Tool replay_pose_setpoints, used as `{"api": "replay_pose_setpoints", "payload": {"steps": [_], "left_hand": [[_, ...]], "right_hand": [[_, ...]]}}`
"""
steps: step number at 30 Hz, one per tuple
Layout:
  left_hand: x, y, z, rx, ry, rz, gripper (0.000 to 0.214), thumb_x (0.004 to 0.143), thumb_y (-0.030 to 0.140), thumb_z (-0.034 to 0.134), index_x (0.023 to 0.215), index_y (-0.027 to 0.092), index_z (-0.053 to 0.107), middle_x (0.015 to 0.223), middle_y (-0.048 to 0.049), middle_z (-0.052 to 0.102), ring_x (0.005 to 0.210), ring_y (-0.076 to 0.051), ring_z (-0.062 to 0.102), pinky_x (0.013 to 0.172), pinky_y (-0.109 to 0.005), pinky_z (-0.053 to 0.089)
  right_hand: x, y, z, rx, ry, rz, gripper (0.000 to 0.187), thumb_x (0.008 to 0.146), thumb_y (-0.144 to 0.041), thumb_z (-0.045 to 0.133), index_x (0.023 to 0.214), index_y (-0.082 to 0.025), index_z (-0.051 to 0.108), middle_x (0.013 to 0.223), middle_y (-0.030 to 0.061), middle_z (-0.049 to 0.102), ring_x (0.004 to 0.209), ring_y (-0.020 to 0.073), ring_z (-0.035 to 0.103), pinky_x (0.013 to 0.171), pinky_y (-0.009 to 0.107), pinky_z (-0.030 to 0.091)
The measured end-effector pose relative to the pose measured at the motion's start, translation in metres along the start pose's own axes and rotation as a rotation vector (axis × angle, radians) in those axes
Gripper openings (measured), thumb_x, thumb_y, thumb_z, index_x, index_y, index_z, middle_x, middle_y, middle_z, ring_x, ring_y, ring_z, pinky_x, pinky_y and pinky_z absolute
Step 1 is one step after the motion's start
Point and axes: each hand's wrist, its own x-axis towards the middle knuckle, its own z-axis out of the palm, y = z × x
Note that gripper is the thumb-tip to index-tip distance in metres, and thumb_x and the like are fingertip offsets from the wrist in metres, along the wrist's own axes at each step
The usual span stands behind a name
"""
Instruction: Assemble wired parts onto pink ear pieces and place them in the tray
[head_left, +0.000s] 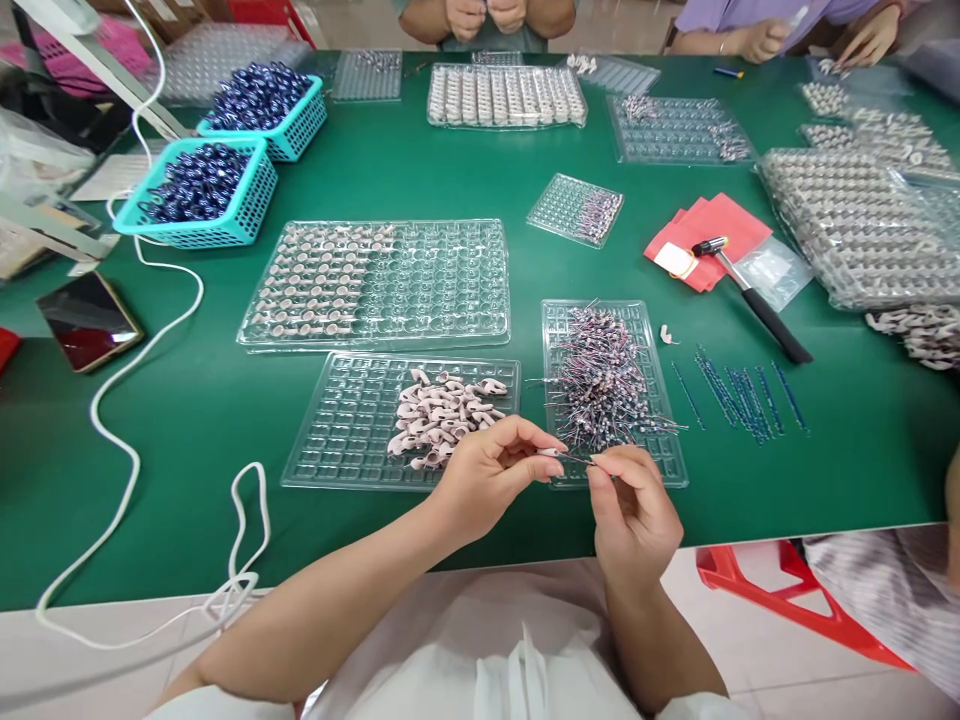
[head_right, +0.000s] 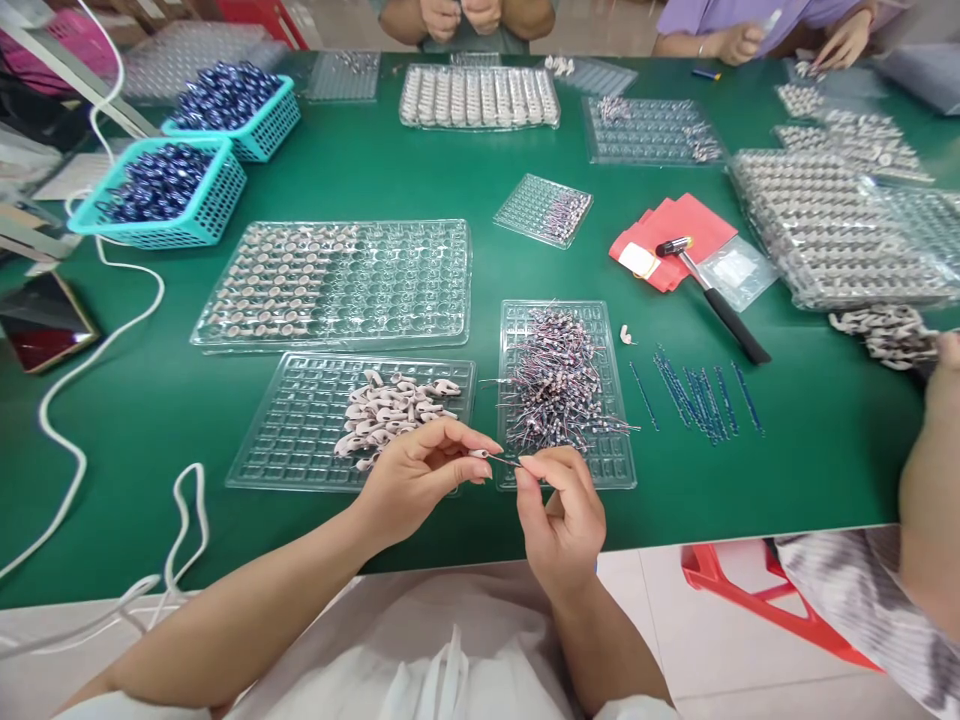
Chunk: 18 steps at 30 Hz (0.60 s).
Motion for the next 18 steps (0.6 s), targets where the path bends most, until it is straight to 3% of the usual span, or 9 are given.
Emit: {"api": "replay_pose_setpoints", "payload": {"steps": [12, 18], "left_hand": [[0.0005, -0.0023, -0.0015, 0.057, -0.003, 0.034, 0.011, 0.078, 0.019, 0.078, 0.086, 0.017, 0.070, 0.094, -0.0046, 0.078, 0.078, -0.013, 0.072, 0.076, -0.023, 0.060], [0.0011, -0.0046, -0.0051, 0.243, 0.016, 0.147, 0.010, 0.080, 0.024, 0.079, 0.088, 0.018, 0.074, 0.095, -0.0061, 0.079, 0.084, -0.018, 0.074, 0.079, -0.028, 0.061]], "right_hand": [[0.0010, 0.0002, -0.0001, -0.024, -0.044, 0.008, 0.023, 0.088, -0.009, 0.064, 0.103, -0.025, 0.070, 0.088, 0.0024, 0.067, 0.081, 0.0166, 0.065, 0.067, 0.031, 0.054], [0.0021, -0.0007, 0.0005, -0.018, -0.057, -0.003, 0.026, 0.087, -0.006, 0.065, 0.104, -0.026, 0.071, 0.088, 0.0021, 0.067, 0.080, 0.0160, 0.064, 0.066, 0.031, 0.054]]}}
